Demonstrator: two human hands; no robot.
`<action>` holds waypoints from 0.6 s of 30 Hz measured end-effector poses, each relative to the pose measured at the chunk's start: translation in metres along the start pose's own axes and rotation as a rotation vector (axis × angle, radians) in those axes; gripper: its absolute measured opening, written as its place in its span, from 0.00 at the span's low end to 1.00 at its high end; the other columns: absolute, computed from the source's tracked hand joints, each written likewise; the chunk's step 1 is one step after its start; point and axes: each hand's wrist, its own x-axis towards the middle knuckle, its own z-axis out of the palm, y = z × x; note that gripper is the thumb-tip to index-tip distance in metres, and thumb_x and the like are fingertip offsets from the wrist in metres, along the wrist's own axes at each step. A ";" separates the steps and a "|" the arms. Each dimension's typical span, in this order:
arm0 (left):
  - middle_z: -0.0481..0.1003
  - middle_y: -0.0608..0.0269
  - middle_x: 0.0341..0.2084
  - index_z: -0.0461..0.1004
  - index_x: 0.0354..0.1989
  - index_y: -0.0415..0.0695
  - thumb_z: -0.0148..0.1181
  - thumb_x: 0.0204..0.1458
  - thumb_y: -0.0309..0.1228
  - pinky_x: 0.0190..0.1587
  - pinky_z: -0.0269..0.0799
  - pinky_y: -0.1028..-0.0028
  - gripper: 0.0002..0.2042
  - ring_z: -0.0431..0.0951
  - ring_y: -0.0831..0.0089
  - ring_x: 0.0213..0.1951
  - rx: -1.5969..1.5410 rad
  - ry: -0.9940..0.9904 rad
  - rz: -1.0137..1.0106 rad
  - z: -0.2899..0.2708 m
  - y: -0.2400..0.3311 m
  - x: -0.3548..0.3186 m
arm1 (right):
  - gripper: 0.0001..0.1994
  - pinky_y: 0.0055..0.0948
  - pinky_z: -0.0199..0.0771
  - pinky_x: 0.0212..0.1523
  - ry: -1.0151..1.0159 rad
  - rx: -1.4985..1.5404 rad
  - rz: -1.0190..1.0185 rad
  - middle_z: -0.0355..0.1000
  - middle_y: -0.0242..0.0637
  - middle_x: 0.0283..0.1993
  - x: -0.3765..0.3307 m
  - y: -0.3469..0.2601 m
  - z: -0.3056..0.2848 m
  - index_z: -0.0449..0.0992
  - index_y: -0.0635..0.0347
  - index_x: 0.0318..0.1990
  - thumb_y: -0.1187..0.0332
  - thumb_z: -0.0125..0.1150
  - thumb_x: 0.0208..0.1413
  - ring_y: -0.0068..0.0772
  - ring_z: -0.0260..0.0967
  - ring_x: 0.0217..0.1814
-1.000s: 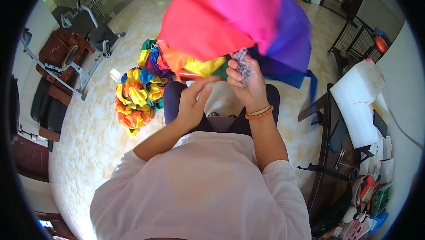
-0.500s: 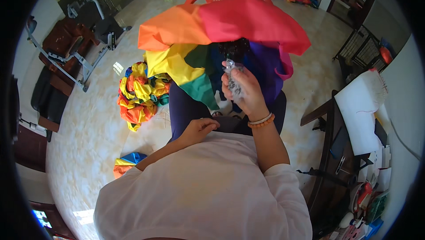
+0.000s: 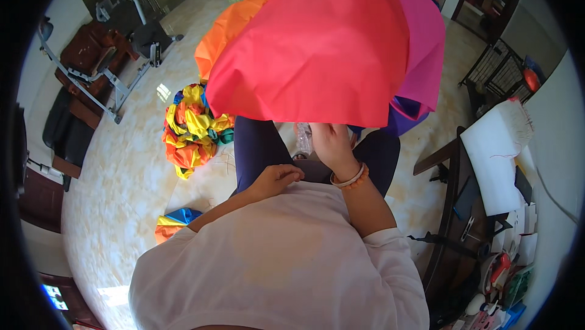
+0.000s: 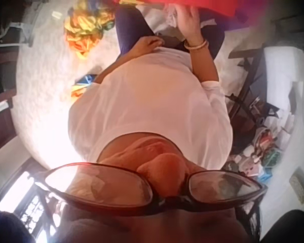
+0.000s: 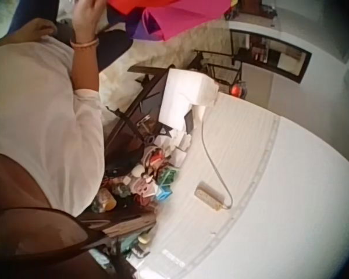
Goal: The recorder is repairing a multi-colored umbrella by reattaching the fabric to the ribs using thread.
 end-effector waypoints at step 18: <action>0.75 0.56 0.39 0.66 0.54 0.36 0.56 0.54 0.29 0.37 0.69 0.76 0.19 0.76 0.71 0.33 0.285 -0.004 -0.021 -0.030 -0.013 0.026 | 0.24 0.15 0.62 0.26 -0.192 0.602 0.227 0.63 0.47 0.49 0.132 -0.233 -0.060 0.57 0.66 0.60 0.73 0.49 0.56 0.26 0.62 0.35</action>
